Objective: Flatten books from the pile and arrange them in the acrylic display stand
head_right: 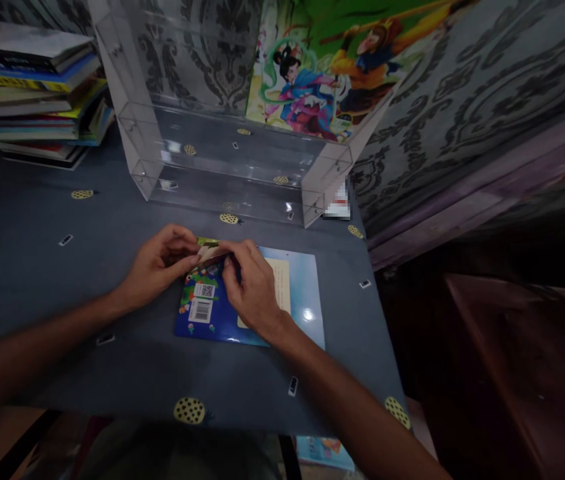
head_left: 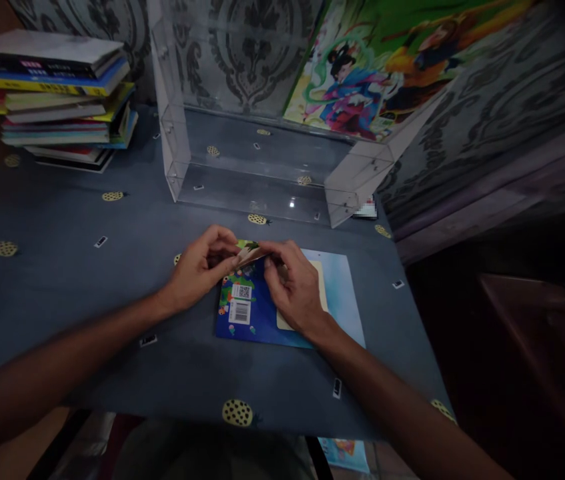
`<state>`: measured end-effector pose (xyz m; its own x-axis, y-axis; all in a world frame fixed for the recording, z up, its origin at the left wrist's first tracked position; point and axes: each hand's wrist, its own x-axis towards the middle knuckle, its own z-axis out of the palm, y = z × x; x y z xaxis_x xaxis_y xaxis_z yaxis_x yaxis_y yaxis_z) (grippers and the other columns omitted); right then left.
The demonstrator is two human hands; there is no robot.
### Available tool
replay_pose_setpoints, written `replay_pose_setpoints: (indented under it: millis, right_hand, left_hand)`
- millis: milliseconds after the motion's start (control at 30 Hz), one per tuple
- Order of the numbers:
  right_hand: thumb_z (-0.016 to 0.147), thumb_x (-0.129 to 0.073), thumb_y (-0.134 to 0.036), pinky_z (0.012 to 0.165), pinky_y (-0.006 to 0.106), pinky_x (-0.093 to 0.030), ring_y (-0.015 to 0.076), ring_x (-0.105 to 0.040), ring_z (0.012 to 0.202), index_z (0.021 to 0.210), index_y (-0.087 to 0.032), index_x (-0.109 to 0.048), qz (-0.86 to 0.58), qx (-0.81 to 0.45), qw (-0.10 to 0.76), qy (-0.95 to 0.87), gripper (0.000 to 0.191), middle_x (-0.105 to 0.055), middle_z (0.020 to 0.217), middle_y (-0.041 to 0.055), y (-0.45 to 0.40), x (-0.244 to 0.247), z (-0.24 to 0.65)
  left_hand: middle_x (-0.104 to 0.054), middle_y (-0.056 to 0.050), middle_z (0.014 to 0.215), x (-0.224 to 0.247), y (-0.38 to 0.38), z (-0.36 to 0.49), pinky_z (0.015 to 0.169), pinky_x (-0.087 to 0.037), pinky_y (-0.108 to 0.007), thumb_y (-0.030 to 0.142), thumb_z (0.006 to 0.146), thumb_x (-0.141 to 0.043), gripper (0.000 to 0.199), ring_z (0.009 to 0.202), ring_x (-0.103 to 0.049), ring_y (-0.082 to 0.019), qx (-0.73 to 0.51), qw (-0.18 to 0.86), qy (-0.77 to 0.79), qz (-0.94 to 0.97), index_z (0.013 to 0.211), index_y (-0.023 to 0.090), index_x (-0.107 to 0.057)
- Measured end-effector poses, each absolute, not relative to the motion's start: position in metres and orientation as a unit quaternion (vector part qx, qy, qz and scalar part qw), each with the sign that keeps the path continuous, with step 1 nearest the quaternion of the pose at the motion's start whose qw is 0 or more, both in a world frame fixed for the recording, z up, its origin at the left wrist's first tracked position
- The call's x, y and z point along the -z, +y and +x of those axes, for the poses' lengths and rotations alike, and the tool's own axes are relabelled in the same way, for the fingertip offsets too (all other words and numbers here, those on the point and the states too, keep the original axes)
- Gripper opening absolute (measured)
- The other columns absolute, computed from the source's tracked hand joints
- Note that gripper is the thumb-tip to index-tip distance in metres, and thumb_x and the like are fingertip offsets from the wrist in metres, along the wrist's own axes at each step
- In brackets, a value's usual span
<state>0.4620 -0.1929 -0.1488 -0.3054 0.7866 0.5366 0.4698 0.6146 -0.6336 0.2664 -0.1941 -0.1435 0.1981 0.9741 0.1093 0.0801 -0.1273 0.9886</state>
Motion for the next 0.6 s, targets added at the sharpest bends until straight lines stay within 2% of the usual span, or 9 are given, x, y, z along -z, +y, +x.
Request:
replay_pose_setpoints:
  millis: [133,267,400,600]
  right_hand:
    - [0.094,-0.048,-0.012,0.078,0.037,-0.056,0.0209,-0.063,0.093,0.121,-0.023,-0.061,-0.418,-0.183,0.430,-0.779,0.032,-0.058,0.103,0.0075,-0.193,0.151,0.462]
    - [0.093,-0.049,-0.012,0.078,0.038,-0.056,0.0220,-0.063,0.098,0.112,-0.024,-0.061,-0.431,-0.178,0.435,-0.771,0.026,-0.058,0.110,0.0088,-0.192,0.152,0.463]
    - [0.093,-0.048,-0.010,0.077,0.035,-0.054,0.0195,-0.064,0.088,0.101,-0.022,-0.058,-0.411,-0.194,0.438,-0.776,0.018,-0.063,0.096,0.0050,-0.192,0.151,0.463]
    - [0.095,-0.047,-0.013,0.074,0.033,-0.053,0.0186,-0.064,0.083,0.100,-0.022,-0.059,-0.423,-0.214,0.435,-0.766,0.016,-0.064,0.093,0.0045,-0.193,0.149,0.462]
  left_hand:
    - [-0.074,-0.002,0.093,0.139,-0.196,0.266,0.074,-0.054,-0.025,0.029,0.086,-0.067,0.021,0.088,-0.071,-0.015,-0.447,0.490,0.435,0.609,0.101,0.021,-0.054]
    - [-0.074,-0.003,0.091,0.138,-0.197,0.264,0.074,-0.055,-0.027,0.027,0.091,-0.057,0.014,0.084,-0.070,-0.016,-0.448,0.490,0.420,0.619,0.103,0.020,-0.056]
    - [-0.071,-0.004,0.091,0.145,-0.190,0.261,0.078,-0.054,-0.029,0.023,0.092,-0.052,0.013,0.085,-0.067,-0.016,-0.457,0.433,0.456,0.630,0.102,0.019,-0.059]
    - [-0.067,-0.005,0.100,0.162,-0.170,0.249,0.084,-0.053,-0.031,0.010,0.085,-0.049,0.032,0.091,-0.064,-0.016,-0.418,0.318,0.506,0.684,0.112,0.018,-0.065]
